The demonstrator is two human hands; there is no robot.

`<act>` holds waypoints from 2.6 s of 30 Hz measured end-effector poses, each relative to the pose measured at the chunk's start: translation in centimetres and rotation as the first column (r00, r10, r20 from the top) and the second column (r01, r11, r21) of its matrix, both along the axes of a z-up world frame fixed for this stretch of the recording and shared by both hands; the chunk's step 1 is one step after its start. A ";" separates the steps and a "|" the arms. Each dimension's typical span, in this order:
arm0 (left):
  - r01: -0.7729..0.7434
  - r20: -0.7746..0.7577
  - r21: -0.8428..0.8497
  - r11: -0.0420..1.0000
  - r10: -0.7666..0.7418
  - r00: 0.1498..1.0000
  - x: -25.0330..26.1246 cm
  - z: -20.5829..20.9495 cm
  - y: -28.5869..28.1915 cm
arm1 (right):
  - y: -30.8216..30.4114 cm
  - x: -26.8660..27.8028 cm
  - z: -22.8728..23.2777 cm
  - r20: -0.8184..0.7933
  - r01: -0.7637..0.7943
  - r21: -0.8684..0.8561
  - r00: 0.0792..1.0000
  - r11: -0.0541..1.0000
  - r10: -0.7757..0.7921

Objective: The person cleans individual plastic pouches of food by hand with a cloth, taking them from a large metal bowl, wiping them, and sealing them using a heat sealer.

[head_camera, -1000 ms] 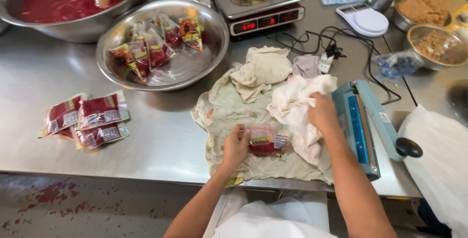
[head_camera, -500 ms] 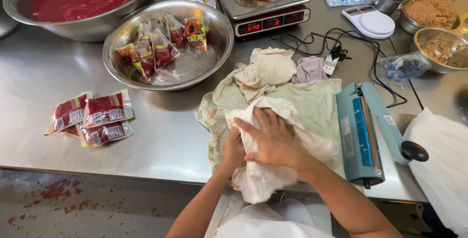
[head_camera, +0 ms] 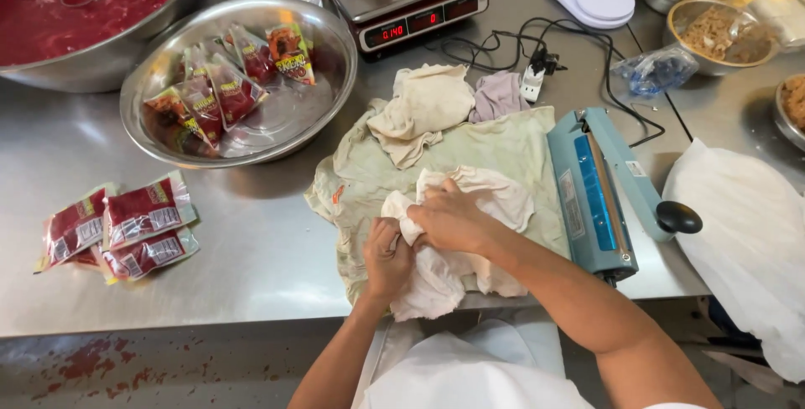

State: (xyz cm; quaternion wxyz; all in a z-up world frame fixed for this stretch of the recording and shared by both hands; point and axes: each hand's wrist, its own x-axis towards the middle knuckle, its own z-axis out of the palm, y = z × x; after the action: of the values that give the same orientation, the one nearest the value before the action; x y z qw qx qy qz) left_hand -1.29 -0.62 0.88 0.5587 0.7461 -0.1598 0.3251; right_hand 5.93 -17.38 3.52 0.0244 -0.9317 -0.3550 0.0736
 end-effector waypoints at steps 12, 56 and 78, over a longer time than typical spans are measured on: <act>0.004 0.062 -0.043 0.999 -0.001 0.998 -0.9 3.1 -0.4 | -3.4 -1.9 7.1 -0.002 0.080 -0.079 0.997 0.994 -0.081; 0.016 -0.079 0.049 0.999 -0.012 0.997 -0.2 -4.0 2.1 | 0.8 -0.2 0.9 -0.087 -0.052 0.075 0.995 0.996 0.059; 0.008 -0.036 0.068 0.998 -0.006 0.999 -1.5 -0.3 4.9 | 2.9 -1.8 11.1 -0.170 -0.074 0.199 0.979 0.977 0.109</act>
State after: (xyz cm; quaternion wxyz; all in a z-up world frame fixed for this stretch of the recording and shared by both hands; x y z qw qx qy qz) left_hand -2.80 4.26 0.63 0.5371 0.7698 -0.1631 0.3040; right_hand 4.09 -14.43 14.62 0.1425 -0.8971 -0.3993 0.1241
